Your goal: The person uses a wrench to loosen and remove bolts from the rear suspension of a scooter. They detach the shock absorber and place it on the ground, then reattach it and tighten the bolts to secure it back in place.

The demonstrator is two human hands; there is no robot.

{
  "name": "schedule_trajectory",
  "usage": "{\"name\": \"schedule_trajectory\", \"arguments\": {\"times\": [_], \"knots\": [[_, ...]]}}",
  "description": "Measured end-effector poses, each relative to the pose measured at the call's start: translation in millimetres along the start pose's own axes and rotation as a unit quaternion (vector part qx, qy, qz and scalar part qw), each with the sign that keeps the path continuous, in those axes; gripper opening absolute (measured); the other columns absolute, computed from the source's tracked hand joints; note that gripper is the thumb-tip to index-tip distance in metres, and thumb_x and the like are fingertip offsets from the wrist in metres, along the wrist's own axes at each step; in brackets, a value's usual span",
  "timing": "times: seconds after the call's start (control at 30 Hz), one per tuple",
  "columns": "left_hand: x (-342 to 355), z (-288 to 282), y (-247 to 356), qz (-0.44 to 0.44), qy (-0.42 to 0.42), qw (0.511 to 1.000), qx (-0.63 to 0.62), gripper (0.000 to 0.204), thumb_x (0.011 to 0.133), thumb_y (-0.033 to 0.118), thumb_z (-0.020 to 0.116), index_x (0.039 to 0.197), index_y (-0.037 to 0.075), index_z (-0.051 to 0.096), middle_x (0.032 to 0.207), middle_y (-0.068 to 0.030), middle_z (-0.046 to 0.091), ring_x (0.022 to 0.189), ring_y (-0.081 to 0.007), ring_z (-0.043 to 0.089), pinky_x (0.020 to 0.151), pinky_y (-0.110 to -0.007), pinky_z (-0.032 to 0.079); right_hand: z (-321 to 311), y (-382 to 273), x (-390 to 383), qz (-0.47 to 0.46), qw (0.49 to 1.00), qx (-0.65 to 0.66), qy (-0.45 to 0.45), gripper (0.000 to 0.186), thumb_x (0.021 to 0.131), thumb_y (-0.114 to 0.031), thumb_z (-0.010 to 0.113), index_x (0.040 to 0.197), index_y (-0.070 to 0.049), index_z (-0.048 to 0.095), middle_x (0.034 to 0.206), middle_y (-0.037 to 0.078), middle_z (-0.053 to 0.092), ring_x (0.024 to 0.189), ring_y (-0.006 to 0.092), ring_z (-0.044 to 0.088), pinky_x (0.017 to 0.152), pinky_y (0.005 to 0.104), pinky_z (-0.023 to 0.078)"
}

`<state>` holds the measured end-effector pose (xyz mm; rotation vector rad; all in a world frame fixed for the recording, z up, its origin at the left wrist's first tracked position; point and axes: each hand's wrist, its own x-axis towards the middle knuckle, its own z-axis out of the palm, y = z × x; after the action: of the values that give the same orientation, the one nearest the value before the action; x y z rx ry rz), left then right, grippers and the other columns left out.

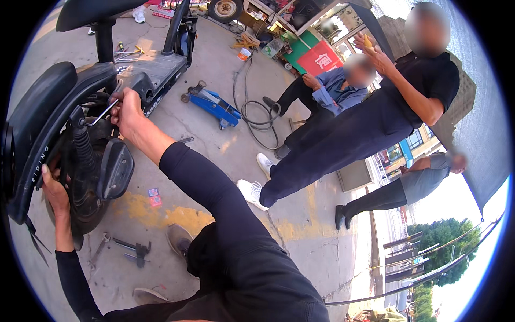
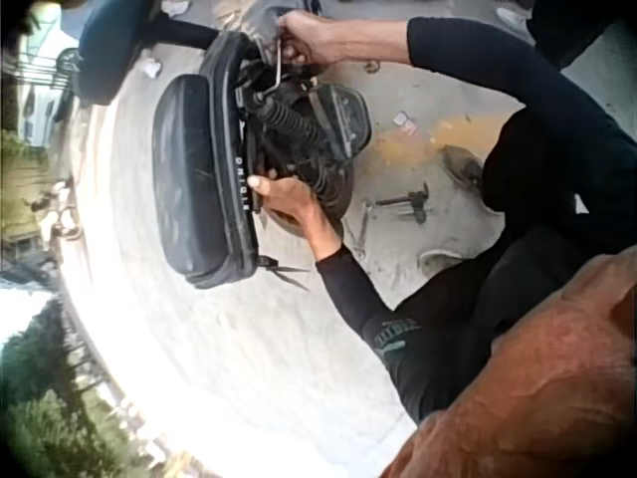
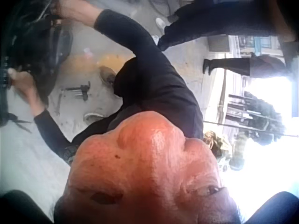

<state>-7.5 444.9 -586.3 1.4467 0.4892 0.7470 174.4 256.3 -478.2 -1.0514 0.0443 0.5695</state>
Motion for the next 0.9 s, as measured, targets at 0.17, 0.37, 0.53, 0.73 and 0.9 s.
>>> {"name": "schedule_trajectory", "arguments": {"times": [0.17, 0.37, 0.53, 0.73, 0.9], "knots": [[0.4, -2.1, 3.7, -0.019, -0.023, 0.999, -0.017, 0.070, 0.098, 0.056, 0.032, 0.121, 0.000, 0.066, 0.087, -0.0049, 0.063, 0.066, -0.0112, 0.051, 0.060, -0.025, 0.038, 95.4, -20.4, -35.9, -0.503, 0.728, -0.464, -0.032, 0.023, 0.093, -0.015, 0.053, 0.083, 0.004, 0.061, 0.069, 0.017, 0.059, 0.058, 0.0343, 0.056, 0.059, 0.0423, 0.045], [2.9, -7.9, 4.5, -0.063, -0.044, 0.995, -0.058, 0.065, 0.101, 0.051, 0.028, 0.128, 0.001, 0.061, 0.087, -0.0041, 0.065, 0.068, -0.0101, 0.053, 0.058, -0.023, 0.038, 31.2, 93.4, -124.0, -0.458, 0.477, -0.679, -0.318, 0.031, 0.085, -0.029, 0.066, 0.085, 0.002, 0.059, 0.075, 0.014, 0.057, 0.073, 0.0304, 0.062, 0.063, 0.0394, 0.051], [-4.3, 7.8, -17.2, -0.004, -0.051, 0.999, -0.007, 0.066, 0.101, 0.052, 0.027, 0.125, 0.003, 0.064, 0.091, -0.0030, 0.067, 0.066, -0.0096, 0.051, 0.056, -0.023, 0.035, -69.4, 75.3, -30.5, -0.245, 0.834, -0.495, -0.017, 0.033, 0.089, -0.014, 0.039, 0.108, 0.007, 0.056, 0.093, 0.018, 0.066, 0.070, 0.0323, 0.064, 0.064, 0.0459, 0.049], [9.6, -11.6, -9.6, -0.027, -0.039, 0.999, 0.001, 0.065, 0.100, 0.052, 0.028, 0.126, 0.004, 0.062, 0.110, -0.0048, 0.066, 0.081, -0.0119, 0.055, 0.068, -0.024, 0.042, 34.4, -13.2, -14.3, -0.080, 0.985, -0.151, -0.019, 0.024, 0.092, -0.024, 0.046, 0.094, -0.003, 0.056, 0.084, 0.007, 0.062, 0.059, 0.0149, 0.048, 0.054, 0.0363, 0.041], [15.2, -13.6, -21.1, -0.077, -0.051, 0.993, -0.069, 0.064, 0.101, 0.052, 0.029, 0.127, 0.002, 0.061, 0.120, -0.0079, 0.064, 0.096, -0.0159, 0.060, 0.078, -0.027, 0.048, 92.6, 8.2, -84.7, -0.601, 0.652, -0.436, -0.156, 0.028, 0.090, -0.025, 0.058, 0.092, 0.003, 0.060, 0.083, 0.016, 0.062, 0.073, 0.0337, 0.063, 0.068, 0.0403, 0.050]]}}
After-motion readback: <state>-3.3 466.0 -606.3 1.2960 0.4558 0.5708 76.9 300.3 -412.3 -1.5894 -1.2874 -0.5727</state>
